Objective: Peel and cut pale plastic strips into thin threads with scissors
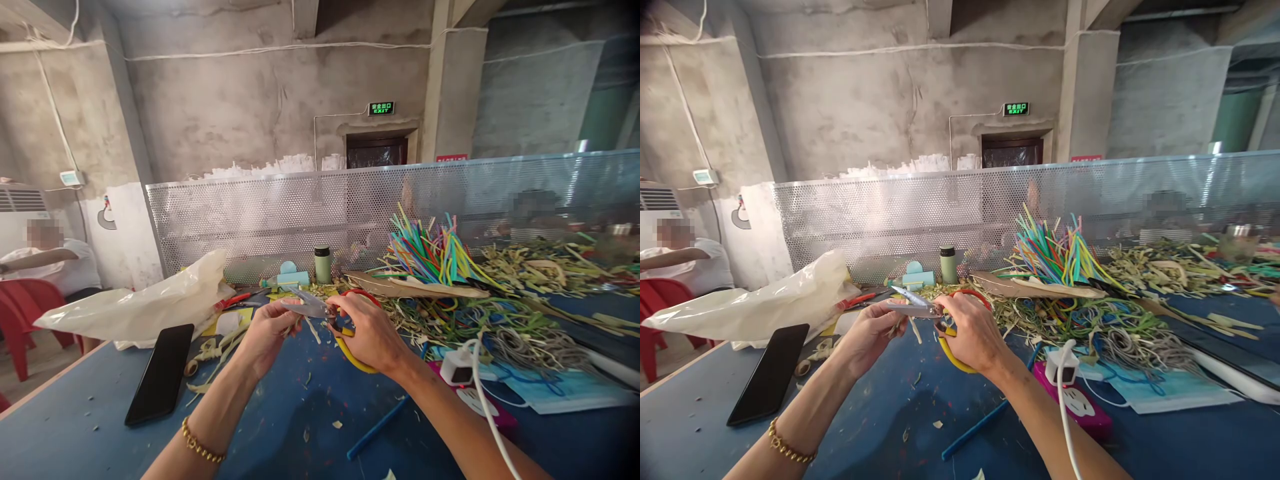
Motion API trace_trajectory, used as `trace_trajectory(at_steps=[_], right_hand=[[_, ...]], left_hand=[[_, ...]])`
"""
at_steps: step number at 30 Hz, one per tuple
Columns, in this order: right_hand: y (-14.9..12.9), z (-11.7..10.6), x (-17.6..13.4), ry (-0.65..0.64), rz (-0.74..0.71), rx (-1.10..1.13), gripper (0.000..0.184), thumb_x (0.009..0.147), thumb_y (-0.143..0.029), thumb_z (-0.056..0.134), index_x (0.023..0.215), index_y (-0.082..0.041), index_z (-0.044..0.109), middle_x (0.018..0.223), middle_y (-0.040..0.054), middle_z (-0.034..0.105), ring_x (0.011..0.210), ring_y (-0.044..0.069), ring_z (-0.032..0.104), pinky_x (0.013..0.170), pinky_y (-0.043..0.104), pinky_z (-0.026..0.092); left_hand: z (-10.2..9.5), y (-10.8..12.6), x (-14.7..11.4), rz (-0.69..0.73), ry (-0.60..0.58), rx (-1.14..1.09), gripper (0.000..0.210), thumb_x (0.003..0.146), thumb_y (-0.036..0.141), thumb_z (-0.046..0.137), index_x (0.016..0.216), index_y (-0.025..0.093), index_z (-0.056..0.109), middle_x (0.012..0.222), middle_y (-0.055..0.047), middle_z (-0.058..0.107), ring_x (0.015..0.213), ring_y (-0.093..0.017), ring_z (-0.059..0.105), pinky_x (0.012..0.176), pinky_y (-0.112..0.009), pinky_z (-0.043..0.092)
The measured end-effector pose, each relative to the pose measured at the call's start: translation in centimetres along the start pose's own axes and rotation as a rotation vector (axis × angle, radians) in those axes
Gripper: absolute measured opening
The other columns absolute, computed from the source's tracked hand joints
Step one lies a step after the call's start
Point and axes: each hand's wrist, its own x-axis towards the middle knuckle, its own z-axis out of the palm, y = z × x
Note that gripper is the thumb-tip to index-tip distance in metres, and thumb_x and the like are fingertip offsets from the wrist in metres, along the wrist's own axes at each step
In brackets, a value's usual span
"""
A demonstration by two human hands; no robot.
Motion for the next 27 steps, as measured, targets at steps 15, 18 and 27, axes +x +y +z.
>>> trace_trajectory(at_steps=[15,18,27], right_hand=[[-0.09,-0.34,0.03,0.009,-0.036,-0.028,0.035,0.079,-0.014,0.061,0.113,-0.020,0.058,0.094,0.0071,0.062,0.088,0.023,0.056,0.081,0.035,0.046],[-0.15,-0.37,0.02,0.000,-0.033,-0.035,0.035,0.079,-0.015,0.061,0.114,-0.020,0.058,0.093,0.0071,0.062,0.088,0.022,0.057,0.080,0.035,0.047],[-0.16,-0.33,-0.10,-0.021,-0.014,-0.017,0.035,0.081,-0.018,0.061,0.116,-0.019,0.061,0.094,0.0072,0.063,0.085,0.020,0.058,0.079,0.033,0.049]], left_hand=[[-0.12,0.05,-0.06,-0.002,-0.029,-0.015,0.018,0.063,0.027,0.080,0.072,0.014,0.071,0.058,-0.001,0.058,0.054,-0.010,0.048,0.055,-0.025,0.032],[-0.01,0.03,-0.05,0.013,-0.023,-0.015,0.019,0.062,0.027,0.081,0.070,0.014,0.071,0.059,-0.001,0.058,0.054,-0.010,0.048,0.055,-0.025,0.032],[-0.16,-0.19,0.10,0.037,0.008,-0.009,0.024,0.057,0.029,0.084,0.071,0.014,0.072,0.059,-0.001,0.059,0.052,-0.010,0.048,0.054,-0.025,0.031]])
